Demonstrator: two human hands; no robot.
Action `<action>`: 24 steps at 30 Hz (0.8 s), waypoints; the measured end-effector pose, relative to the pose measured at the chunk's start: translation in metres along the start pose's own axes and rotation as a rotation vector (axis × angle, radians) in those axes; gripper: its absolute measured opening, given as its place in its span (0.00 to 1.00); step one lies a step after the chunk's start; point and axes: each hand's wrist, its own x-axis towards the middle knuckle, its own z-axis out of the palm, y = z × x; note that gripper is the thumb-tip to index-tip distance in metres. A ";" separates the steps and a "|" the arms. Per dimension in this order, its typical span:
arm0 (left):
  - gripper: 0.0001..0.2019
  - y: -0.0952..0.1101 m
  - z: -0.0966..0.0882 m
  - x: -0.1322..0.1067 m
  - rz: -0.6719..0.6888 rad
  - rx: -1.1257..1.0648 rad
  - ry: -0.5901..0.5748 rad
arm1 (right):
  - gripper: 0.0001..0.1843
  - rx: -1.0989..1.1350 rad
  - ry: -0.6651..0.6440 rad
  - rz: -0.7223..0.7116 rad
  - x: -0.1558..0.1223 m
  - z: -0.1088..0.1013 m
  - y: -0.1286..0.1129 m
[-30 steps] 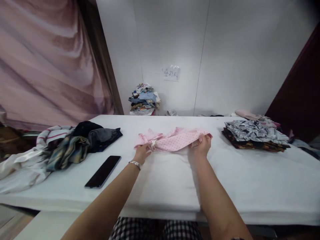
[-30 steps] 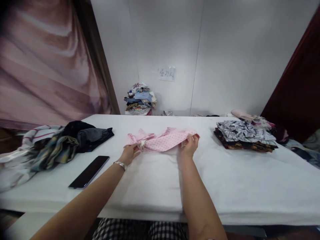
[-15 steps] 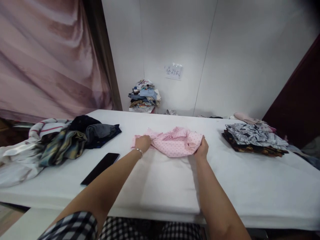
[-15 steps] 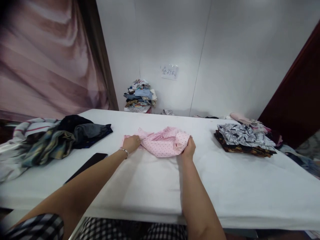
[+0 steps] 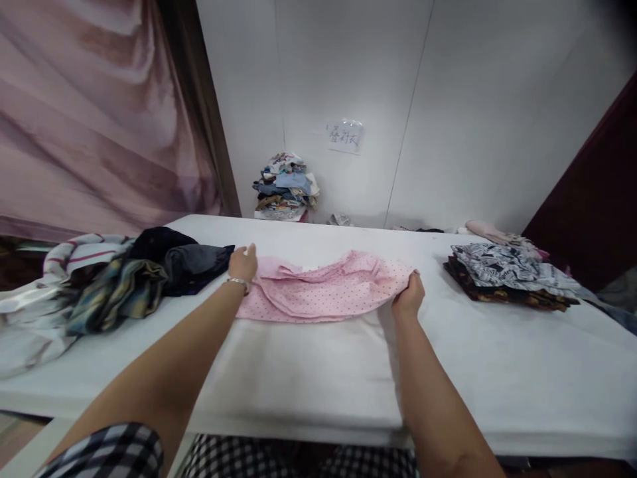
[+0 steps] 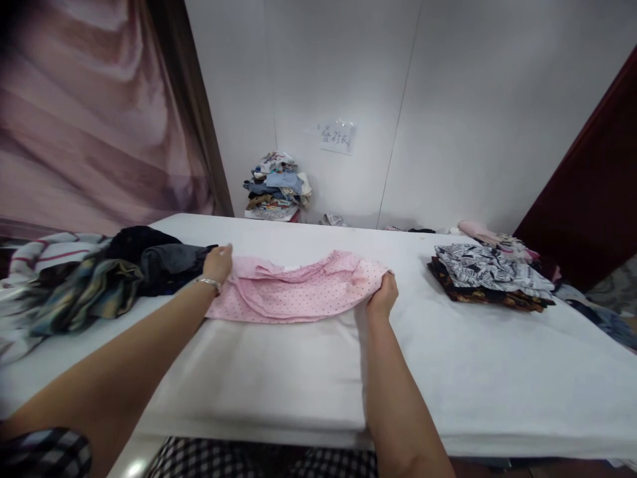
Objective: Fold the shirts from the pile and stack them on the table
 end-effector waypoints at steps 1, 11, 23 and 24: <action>0.20 0.002 0.009 -0.013 0.040 -0.009 -0.027 | 0.05 -0.021 0.017 -0.020 -0.002 0.002 -0.002; 0.21 0.017 0.072 -0.142 0.616 0.079 -0.476 | 0.08 -0.294 -0.010 -0.143 -0.003 -0.007 -0.001; 0.10 0.012 0.077 -0.130 0.442 0.002 -0.498 | 0.07 -1.176 -0.544 -0.658 0.050 -0.086 -0.118; 0.08 0.014 0.076 -0.128 0.438 -0.011 -0.493 | 0.07 -1.300 -0.681 -0.684 0.055 -0.099 -0.124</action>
